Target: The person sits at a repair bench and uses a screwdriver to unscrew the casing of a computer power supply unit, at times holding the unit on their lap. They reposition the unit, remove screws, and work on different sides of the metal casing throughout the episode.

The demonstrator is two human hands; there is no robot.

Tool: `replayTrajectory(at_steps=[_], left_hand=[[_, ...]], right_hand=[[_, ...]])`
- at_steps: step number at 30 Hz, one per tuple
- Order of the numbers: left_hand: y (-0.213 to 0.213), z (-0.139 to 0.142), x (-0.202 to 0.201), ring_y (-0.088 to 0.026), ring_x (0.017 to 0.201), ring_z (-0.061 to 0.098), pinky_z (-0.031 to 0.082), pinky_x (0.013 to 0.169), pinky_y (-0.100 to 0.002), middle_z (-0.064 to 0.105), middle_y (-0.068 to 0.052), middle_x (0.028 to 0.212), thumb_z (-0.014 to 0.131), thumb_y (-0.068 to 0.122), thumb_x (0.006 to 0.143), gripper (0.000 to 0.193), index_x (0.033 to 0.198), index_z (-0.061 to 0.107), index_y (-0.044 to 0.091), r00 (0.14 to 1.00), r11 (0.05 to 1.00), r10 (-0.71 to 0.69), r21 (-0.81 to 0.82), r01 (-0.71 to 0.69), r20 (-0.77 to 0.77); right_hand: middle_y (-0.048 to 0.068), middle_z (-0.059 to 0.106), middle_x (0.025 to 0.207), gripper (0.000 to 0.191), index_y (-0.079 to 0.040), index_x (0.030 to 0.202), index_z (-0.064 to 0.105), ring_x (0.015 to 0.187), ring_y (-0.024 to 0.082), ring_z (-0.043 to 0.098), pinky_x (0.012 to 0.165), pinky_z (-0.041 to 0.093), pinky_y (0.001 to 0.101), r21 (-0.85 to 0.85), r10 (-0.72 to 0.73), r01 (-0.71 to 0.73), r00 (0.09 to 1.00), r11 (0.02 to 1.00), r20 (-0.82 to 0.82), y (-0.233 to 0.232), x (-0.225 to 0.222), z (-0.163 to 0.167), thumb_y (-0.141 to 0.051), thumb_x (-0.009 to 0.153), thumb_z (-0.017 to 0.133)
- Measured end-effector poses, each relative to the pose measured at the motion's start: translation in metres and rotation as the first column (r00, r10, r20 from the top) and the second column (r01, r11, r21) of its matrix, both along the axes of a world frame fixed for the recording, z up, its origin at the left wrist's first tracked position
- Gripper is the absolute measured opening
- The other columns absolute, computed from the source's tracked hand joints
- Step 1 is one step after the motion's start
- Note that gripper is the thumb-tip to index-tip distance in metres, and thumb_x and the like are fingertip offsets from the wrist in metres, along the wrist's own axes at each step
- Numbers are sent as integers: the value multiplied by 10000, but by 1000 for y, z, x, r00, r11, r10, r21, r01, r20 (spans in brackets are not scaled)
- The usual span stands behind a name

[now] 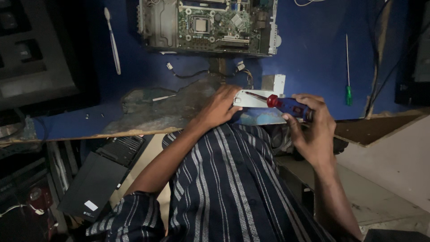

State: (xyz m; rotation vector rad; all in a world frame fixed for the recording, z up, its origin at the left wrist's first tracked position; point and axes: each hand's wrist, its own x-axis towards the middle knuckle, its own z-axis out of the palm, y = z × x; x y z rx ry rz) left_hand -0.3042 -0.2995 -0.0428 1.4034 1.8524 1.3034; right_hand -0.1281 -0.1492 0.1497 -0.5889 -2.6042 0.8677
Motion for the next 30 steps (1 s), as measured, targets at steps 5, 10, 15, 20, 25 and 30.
replayTrajectory(at_steps=[5, 10, 15, 20, 25, 30], left_hand=[[1, 2, 0, -437, 1250, 546, 441, 1078, -488, 600, -242, 1310, 772, 154, 879, 559, 1340, 531, -53, 1000, 1000, -4, 5, 4, -11], [1, 3, 1, -437, 1256, 545, 443, 1078, -483, 599, -247, 1313, 774, 153, 872, 558, 1331, 536, -58, 1000, 1000, -3, -6, 3, 11], [1, -2, 1, -437, 1255, 547, 442, 1088, -476, 598, -254, 1317, 772, 145, 859, 568, 1335, 539, -58, 1000, 1000, 4, -1, -4, 26], [1, -12, 4, -445, 1252, 547, 420, 1120, -507, 606, -253, 1292, 792, 155, 859, 559, 1322, 549, -43, 1000, 999, 17, 50, -17, -5], [2, -18, 5, -459, 1214, 551, 450, 1055, -504, 609, -252, 1263, 800, 162, 847, 569, 1326, 555, -22, 1000, 998, 20, 65, -21, 16], [4, -18, 7, -432, 1091, 629, 509, 933, -465, 641, -243, 1186, 799, 170, 849, 519, 1285, 583, -12, 989, 995, 32, 86, -45, 146]], right_hand=[[238, 638, 1261, 431, -9, 1258, 480, 1189, 337, 693, 968, 617, 407, -16, 11, -12, 1000, 1000, -16, -1, 0, -3, -27, 952, 782], [237, 636, 1265, 429, -11, 1266, 488, 1184, 337, 692, 965, 630, 406, -23, 47, -47, 999, 999, -15, 2, 1, -8, -70, 959, 782], [230, 630, 1282, 374, -7, 1286, 472, 1152, 306, 702, 891, 646, 342, 37, 183, -183, 983, 982, 15, 7, -16, -1, -80, 1017, 721], [229, 623, 1148, 386, 11, 1227, 539, 903, 338, 708, 723, 599, 391, 93, 334, -353, 926, 931, 175, 7, -53, 24, -123, 942, 763], [224, 614, 1041, 361, 7, 1213, 551, 797, 403, 685, 648, 553, 457, 89, 341, -390, 878, 917, 335, -4, -84, 35, -182, 969, 738], [201, 616, 1013, 399, 3, 1208, 529, 791, 391, 680, 668, 552, 465, 41, 264, -294, 904, 955, 336, -5, -89, 46, -233, 967, 743]])
